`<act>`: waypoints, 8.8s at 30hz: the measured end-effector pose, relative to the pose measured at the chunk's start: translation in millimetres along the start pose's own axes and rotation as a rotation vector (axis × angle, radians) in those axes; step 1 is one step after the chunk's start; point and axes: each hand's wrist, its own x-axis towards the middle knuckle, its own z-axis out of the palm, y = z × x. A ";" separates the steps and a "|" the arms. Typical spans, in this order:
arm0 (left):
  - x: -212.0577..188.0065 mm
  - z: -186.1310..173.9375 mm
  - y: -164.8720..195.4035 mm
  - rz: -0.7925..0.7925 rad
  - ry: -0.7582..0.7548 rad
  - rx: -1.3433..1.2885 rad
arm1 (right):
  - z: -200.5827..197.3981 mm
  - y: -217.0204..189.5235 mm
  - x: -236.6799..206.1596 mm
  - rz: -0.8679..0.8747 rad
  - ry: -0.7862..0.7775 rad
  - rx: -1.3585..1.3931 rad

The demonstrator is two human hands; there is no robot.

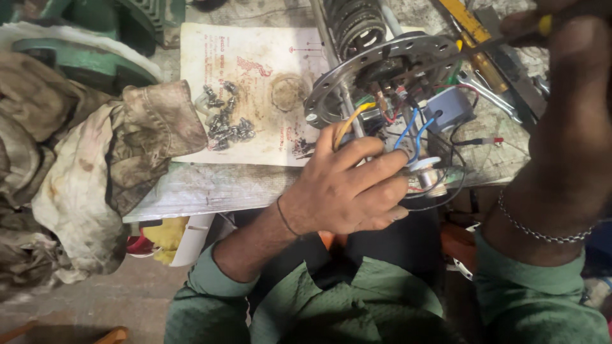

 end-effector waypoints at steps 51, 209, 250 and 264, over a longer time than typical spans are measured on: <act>1.5 -8.4 -5.2 0.034 0.055 -0.116 | 23.3 -3.3 16.0 -0.054 -0.068 0.035; -2.9 -9.6 -6.9 -0.043 0.003 -0.136 | 44.4 10.0 12.3 0.011 0.097 0.302; -2.9 -9.2 -6.8 0.004 0.006 -0.142 | 41.5 -12.8 26.8 0.040 0.054 0.279; -1.8 -10.7 -6.8 0.014 -0.007 -0.160 | 36.9 0.1 18.0 -0.033 0.002 0.276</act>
